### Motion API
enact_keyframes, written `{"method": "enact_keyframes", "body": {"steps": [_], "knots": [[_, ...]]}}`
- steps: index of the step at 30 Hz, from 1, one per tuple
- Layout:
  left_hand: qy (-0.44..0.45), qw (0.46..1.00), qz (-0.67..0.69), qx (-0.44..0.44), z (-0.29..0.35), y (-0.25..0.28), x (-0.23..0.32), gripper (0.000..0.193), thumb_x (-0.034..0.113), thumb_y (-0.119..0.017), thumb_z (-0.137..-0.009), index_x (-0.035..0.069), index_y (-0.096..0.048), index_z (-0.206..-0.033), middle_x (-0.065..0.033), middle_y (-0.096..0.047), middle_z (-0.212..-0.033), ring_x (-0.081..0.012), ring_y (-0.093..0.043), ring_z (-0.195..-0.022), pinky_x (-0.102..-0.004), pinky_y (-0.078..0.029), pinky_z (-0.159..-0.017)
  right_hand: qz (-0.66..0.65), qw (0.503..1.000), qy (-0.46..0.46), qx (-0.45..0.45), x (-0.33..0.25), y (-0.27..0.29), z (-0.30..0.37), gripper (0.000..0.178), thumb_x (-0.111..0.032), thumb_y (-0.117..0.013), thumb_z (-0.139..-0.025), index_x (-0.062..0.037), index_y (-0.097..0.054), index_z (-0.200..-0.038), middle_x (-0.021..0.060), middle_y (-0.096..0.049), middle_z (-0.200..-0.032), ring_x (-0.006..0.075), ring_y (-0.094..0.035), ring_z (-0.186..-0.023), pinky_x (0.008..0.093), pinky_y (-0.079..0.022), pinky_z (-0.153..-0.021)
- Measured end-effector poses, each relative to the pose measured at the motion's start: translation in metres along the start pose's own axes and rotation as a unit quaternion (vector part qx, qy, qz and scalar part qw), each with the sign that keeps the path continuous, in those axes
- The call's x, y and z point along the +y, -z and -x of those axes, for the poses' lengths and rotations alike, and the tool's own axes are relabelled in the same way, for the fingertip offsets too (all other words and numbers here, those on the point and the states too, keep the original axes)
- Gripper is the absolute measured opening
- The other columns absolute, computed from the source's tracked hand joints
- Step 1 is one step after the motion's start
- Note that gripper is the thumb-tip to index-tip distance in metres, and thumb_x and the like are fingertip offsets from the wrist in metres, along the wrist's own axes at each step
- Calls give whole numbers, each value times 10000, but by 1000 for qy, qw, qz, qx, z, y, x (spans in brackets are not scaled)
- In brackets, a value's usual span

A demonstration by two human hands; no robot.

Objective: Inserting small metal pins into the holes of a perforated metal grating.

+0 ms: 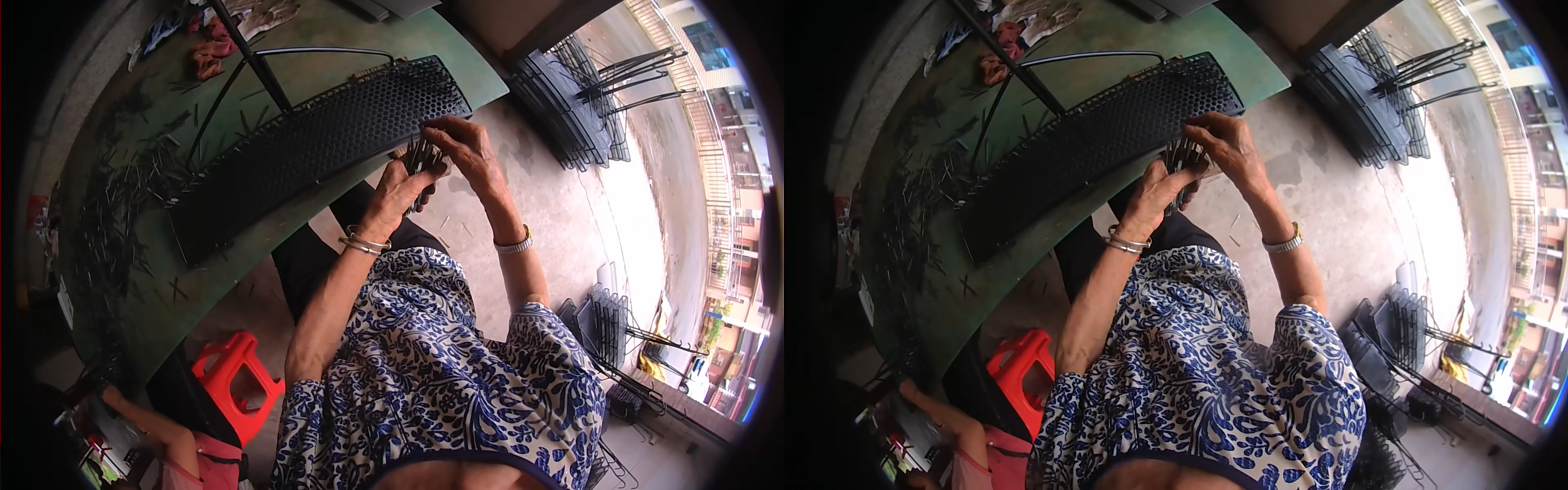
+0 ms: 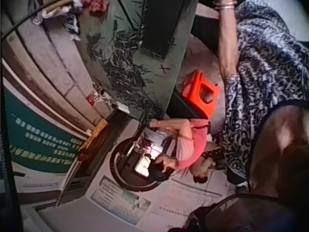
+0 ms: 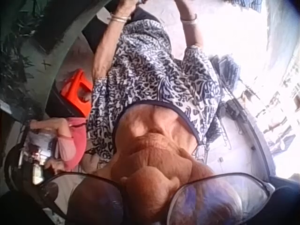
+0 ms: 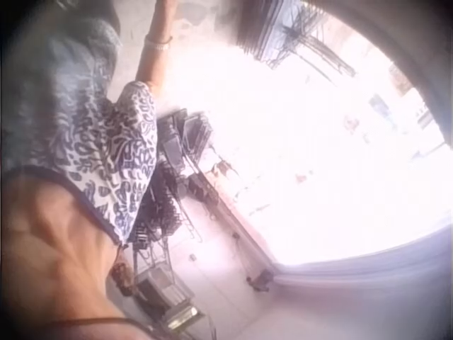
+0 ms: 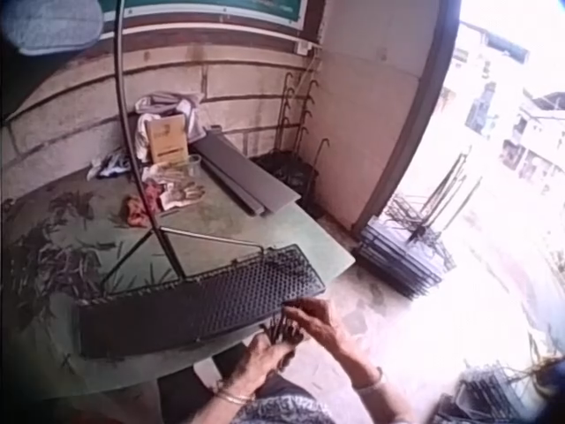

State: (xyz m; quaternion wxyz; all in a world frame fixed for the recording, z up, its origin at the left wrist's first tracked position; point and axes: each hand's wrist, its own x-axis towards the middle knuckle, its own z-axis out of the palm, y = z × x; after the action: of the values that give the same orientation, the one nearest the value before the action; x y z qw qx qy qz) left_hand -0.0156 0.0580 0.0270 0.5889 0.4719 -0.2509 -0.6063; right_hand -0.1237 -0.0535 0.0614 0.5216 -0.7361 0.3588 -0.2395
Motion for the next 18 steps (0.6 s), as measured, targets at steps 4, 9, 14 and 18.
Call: {"method": "enact_keyframes", "body": {"steps": [4, 9, 14, 18], "knots": [[13, 997, -63, 51, -3, 1, -6, 248, 283, -722, -826, 82, -588, -768, 36, -538, -585, -42, -478, -473, -214, -361, -412, 47, 999, 18, -10, 3, 1, -4, 280, -211, -636, -887, 45, -666, -997, 99, -663, -809, 127, -598, -747, 296, -471, -661], [-7, 997, -58, 52, -7, 5, -7, 292, 310, -732, -816, 69, -589, -733, 27, -552, -586, -41, -471, -472, -218, -359, -424, 65, 997, 15, -45, -3, 9, -11, 275, -211, -636, -886, 40, -671, -994, 97, -670, -829, 126, -602, -770, 290, -475, -683], [-19, 996, -67, 53, -7, 12, -8, 303, 321, -744, -802, 70, -599, -713, 24, -552, -580, -42, -466, -464, -220, -352, -423, 40, 994, 27, -98, -6, 14, -16, 256, -192, -638, -884, 30, -676, -1004, 91, -666, -835, 125, -608, -793, 289, -483, -718], [-16, 995, -88, 36, -13, 18, -6, 288, 315, -745, -805, 79, -603, -723, 37, -544, -603, -36, -459, -487, -224, -332, -429, -10, 995, 2, -102, -4, 11, -18, 234, -166, -641, -880, 29, -676, -1005, 91, -667, -839, 127, -610, -796, 290, -484, -719]]}}
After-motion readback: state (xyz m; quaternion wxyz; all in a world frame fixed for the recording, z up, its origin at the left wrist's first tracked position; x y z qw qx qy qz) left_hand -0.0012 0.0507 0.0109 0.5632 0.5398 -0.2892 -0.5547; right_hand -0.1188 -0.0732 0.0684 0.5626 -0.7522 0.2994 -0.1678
